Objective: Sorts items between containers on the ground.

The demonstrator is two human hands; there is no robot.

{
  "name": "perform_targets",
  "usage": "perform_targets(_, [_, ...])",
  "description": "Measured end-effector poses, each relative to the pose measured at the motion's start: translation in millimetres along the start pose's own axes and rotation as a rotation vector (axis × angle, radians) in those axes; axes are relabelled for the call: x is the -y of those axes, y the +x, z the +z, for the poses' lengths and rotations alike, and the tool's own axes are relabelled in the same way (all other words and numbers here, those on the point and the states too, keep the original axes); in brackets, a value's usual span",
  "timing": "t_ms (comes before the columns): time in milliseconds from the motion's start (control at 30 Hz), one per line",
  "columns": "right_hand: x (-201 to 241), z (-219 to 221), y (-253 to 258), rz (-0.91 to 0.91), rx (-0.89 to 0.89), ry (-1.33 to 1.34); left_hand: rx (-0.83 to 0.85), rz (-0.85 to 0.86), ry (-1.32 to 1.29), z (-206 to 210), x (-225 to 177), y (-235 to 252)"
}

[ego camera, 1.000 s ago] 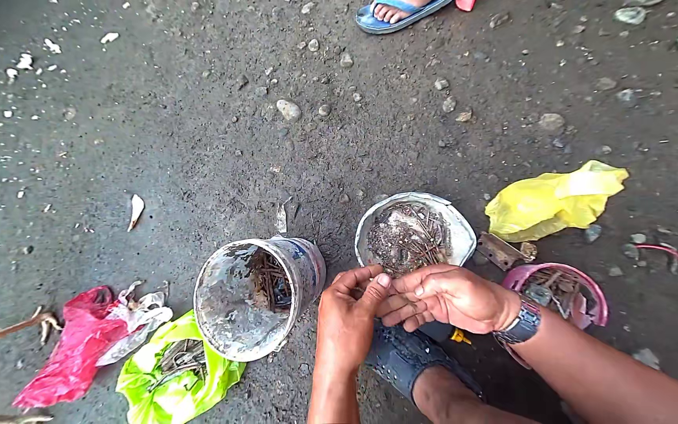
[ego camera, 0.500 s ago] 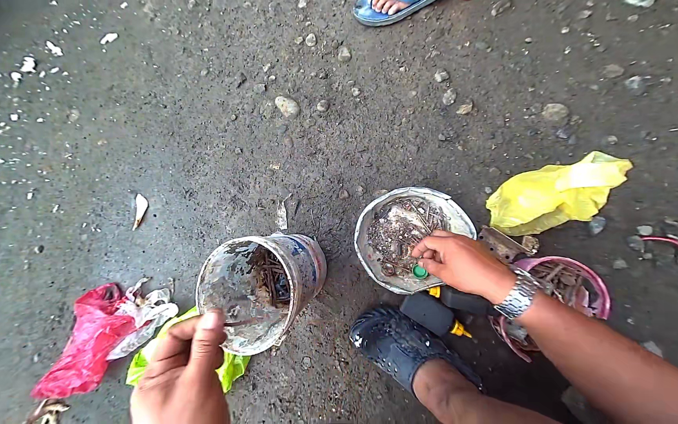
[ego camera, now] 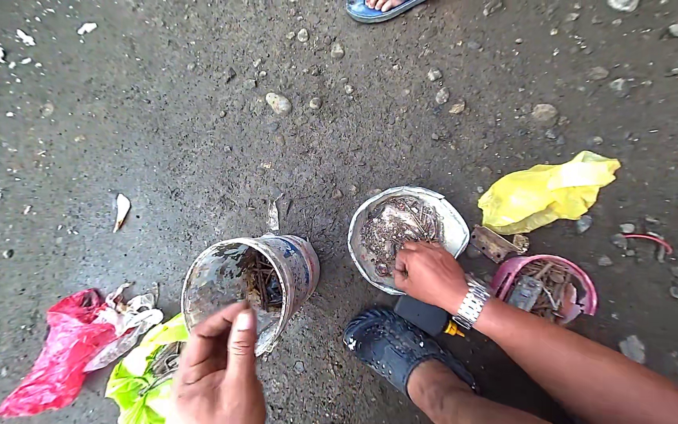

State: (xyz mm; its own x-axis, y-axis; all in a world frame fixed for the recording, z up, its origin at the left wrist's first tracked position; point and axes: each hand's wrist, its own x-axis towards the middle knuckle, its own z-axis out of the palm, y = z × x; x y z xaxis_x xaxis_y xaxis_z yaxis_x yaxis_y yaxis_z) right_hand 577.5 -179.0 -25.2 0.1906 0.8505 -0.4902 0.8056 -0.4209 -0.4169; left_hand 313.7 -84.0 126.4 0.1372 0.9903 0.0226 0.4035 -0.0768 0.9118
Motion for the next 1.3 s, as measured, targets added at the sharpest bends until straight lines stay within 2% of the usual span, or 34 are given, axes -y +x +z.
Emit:
perform_targets(133, [14.1, -20.2, -44.3, -0.131, -0.159, 0.388, 0.348, -0.244, 0.043, 52.9, -9.1, -25.7])
perform_targets(233, [21.6, -9.8, -60.7, -0.232, -0.275, 0.408, 0.504, -0.332, -0.015, 104.7, 23.4, -41.5])
perform_targets(333, [10.0, -2.3, -56.3, -0.271, -0.201, 0.423, 0.472, -0.355, -0.092, 129.6, 49.6, -50.5])
perform_targets(400, [-9.0, -9.1, -46.1, -0.206, -0.141, 0.371, 0.441, -0.432, -0.092, 129.7, 54.7, -48.9])
perform_targets(467, [-29.4, -12.7, -28.9, -0.101, -0.202, 0.176, 0.425, -0.488, -0.071, 124.7, 57.4, -46.3])
perform_targets(533, [-41.6, -15.9, -7.4, -0.012, -0.192, -0.016, 0.419, -0.48, -0.036, 123.0, 61.1, -42.3])
perform_targets(667, [-29.6, -7.4, 18.7, 0.066, -0.065, -0.176, 0.427, -0.43, 0.064, 127.4, 64.2, -38.6])
perform_targets(767, [-22.1, -3.8, 24.5, 0.158, -0.013, -0.174, 0.497, -0.392, 0.28, 137.6, 62.4, -33.8])
perform_targets(867, [-29.5, -12.1, 23.0, 0.189, 0.015, -0.095, 0.554, -0.368, 0.378, 147.3, 56.2, -25.5])
perform_targets(1033, [-42.6, -37.9, -5.0, 0.17, -0.075, 0.317, 0.5, -0.405, 0.217, 155.4, 51.2, -15.2])
perform_targets(1167, [-42.3, -49.4, -21.8, 0.128, -0.035, 0.614, 0.485, -0.453, 0.029, 159.8, 49.5, -14.1])
perform_targets(1300, [-46.3, -51.1, -20.7, 0.111, -0.144, 0.678, 0.454, -0.489, -0.024, 160.0, 54.4, -11.5])
